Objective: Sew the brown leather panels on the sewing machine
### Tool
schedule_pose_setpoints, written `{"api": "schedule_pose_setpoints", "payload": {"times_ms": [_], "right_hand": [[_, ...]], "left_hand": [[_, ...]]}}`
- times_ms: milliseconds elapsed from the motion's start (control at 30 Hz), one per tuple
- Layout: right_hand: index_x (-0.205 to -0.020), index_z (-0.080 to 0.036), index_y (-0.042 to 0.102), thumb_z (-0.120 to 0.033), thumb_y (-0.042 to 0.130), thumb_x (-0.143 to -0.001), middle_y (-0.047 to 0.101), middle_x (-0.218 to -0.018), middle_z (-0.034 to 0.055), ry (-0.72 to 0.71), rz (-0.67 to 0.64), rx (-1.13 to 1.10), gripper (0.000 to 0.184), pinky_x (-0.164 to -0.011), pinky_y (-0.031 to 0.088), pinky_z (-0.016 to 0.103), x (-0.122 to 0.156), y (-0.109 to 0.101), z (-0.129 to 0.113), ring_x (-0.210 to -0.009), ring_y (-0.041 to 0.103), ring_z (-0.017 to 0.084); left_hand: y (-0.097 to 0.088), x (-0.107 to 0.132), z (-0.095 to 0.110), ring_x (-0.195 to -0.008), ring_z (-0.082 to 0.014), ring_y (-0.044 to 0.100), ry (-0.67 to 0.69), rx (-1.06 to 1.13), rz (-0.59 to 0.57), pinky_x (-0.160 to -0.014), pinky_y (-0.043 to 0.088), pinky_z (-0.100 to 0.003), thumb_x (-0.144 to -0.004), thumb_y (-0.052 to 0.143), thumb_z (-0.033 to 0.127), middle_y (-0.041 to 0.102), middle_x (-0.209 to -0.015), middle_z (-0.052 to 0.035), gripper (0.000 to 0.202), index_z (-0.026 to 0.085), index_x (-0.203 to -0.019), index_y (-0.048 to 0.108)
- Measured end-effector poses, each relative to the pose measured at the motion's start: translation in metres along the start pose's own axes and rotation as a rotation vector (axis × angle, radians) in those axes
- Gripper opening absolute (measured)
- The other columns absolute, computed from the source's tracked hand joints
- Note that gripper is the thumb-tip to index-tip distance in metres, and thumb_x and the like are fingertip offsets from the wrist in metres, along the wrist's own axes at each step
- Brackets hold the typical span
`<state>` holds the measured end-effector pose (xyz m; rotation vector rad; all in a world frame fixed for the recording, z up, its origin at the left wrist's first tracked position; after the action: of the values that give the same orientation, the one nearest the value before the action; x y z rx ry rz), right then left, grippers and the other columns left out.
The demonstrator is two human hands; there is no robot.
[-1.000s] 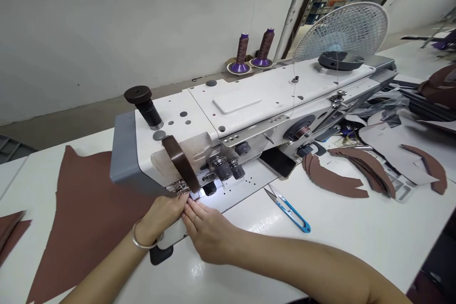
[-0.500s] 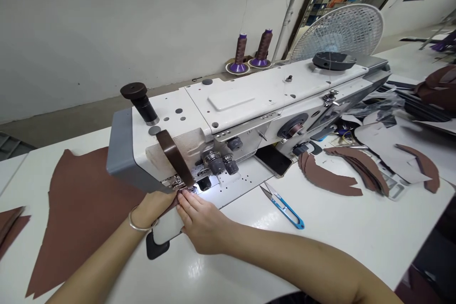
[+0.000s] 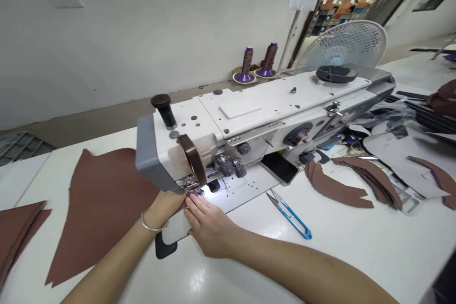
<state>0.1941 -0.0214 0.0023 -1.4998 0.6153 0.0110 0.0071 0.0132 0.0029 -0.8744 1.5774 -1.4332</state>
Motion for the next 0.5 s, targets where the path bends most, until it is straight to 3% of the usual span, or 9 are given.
{"api": "schedule_pose_setpoints", "payload": {"times_ms": [233, 367, 500], "right_hand": [[-0.121, -0.003, 0.057, -0.025, 0.046, -0.093, 0.046, -0.139, 0.0219, -0.007, 0.105, 0.046, 0.037, -0.106, 0.042, 0.047, 0.001, 0.010, -0.003, -0.131, 0.042, 0.036], [-0.119, -0.007, 0.060, -0.020, 0.045, -0.092, 0.051, -0.135, 0.0198, -0.096, 0.205, 0.144, 0.034, -0.095, 0.051, 0.045, 0.002, 0.017, -0.001, -0.123, 0.051, 0.034], [-0.116, -0.008, 0.062, -0.021, 0.042, -0.092, 0.057, -0.129, 0.0179, -0.177, 0.315, 0.232, 0.034, -0.085, 0.056, 0.041, 0.000, 0.024, 0.005, -0.113, 0.059, 0.032]], "left_hand": [[-0.027, -0.011, 0.019, -0.092, -0.0206, 0.062, -0.054, 0.024, 0.071, -0.085, 0.050, -0.035, -0.092, 0.043, 0.017, 0.068, -0.097, -0.0108, 0.023, 0.013, -0.092, 0.066], [-0.038, -0.019, 0.015, -0.098, -0.0185, 0.060, -0.114, -0.028, 0.063, -0.087, 0.051, -0.039, -0.092, 0.053, 0.031, 0.063, -0.110, -0.0076, 0.023, 0.016, -0.108, 0.060], [-0.048, -0.022, 0.004, -0.104, -0.0199, 0.057, -0.119, -0.091, 0.017, -0.088, 0.051, -0.041, -0.091, 0.054, 0.032, 0.059, -0.116, -0.0081, 0.025, 0.018, -0.111, 0.059]]}}
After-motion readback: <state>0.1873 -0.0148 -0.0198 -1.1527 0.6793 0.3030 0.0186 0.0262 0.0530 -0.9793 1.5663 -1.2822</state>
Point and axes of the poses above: each hand's wrist, its own x-axis away from the middle knuckle, its own y-axis out of the palm, z = x × y, the point moved 1 cm from there along -x, towards the middle knuckle
